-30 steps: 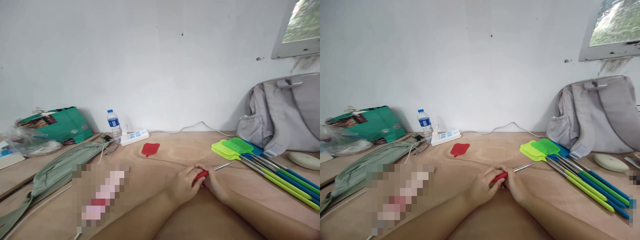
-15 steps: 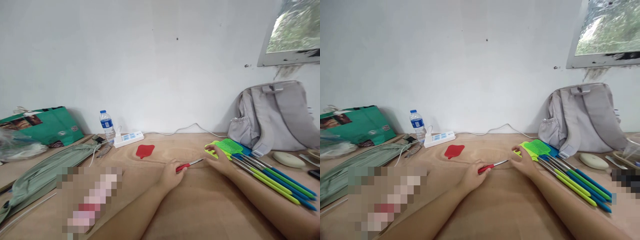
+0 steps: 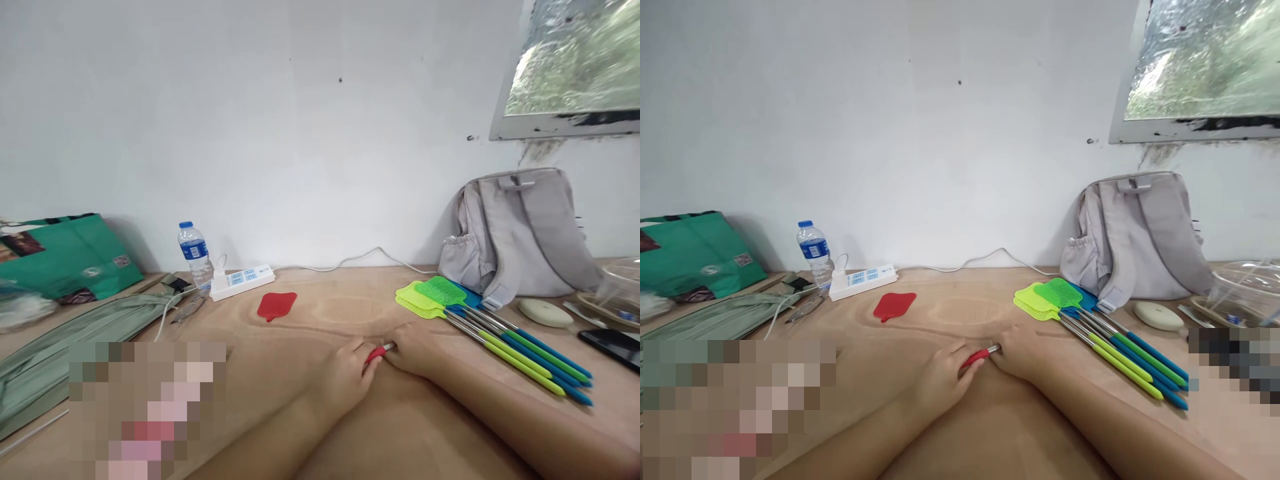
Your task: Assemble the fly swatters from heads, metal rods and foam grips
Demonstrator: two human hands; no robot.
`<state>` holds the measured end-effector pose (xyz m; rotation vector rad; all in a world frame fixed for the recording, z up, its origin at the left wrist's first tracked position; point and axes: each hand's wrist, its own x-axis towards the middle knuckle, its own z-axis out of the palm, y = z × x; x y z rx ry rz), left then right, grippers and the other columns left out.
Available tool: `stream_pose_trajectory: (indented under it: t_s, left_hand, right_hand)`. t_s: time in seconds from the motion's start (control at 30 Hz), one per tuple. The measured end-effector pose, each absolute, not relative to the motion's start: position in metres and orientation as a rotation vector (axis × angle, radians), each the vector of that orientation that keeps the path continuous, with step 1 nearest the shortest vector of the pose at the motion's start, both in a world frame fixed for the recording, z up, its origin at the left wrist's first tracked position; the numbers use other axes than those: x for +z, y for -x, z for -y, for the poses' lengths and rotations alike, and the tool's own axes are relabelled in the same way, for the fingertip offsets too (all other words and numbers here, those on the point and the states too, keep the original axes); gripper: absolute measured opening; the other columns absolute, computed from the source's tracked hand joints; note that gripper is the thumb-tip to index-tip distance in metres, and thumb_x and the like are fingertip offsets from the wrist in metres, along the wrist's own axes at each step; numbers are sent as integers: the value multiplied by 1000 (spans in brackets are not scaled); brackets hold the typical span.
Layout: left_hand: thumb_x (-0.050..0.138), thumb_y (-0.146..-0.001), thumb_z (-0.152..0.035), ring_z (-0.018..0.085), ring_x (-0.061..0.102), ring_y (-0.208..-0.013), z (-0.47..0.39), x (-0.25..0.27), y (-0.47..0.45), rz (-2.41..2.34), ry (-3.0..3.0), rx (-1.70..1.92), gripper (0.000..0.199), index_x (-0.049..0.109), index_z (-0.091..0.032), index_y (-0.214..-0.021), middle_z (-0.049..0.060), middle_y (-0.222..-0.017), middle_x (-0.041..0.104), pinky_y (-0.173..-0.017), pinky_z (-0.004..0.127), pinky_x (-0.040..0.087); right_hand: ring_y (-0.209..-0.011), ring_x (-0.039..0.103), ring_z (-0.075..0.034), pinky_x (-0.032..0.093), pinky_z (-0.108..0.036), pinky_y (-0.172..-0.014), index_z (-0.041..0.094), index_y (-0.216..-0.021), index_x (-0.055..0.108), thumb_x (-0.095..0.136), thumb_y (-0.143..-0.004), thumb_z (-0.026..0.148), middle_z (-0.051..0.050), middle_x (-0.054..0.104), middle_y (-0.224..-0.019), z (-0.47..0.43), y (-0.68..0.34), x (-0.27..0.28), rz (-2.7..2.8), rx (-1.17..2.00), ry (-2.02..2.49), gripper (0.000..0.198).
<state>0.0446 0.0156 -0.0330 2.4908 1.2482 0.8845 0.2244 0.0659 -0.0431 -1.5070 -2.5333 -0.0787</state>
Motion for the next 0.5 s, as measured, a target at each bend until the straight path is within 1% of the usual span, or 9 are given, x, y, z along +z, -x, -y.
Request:
stream_pose_trajectory:
  t_s: [0.17,0.3,0.4,0.5]
  left_hand:
    - [38,-87,-29,20,59,-68,-7,-34,-54,-1356,-2564,845,27,63,-20,-88,7,-83,64,-60,29,43]
    - [38,-87,-28,20,57,-63,-3,-32,-57,-1402,-2630,807,26,63,-20,-88,7,-81,64,-57,30,40]
    - [40,-87,-28,20,56,-59,-1,-30,-57,-1438,-2672,784,24,63,-20,-88,7,-80,64,-54,31,37]
    - [40,-87,-29,20,57,-61,-3,-31,-55,-1407,-2647,794,24,63,-21,-89,7,-83,64,-55,30,38]
  right_hand:
    - [-57,57,-18,26,-27,-51,22,-60,66,48,-68,20,-6,68,-64,-63,-221,-44,2579,-26,1453,19]
    - [-51,52,-16,21,-27,-49,21,-56,63,49,-69,22,-6,67,-61,-60,-219,-44,2612,-26,1446,19]
    - [-51,51,-16,22,-28,-50,21,-53,60,52,-67,22,-6,66,-59,-58,-218,-48,2548,96,1399,15]
    - [-50,50,-15,24,-28,-50,21,-51,57,54,-64,21,-5,65,-58,-57,-216,-53,2430,228,1395,14]
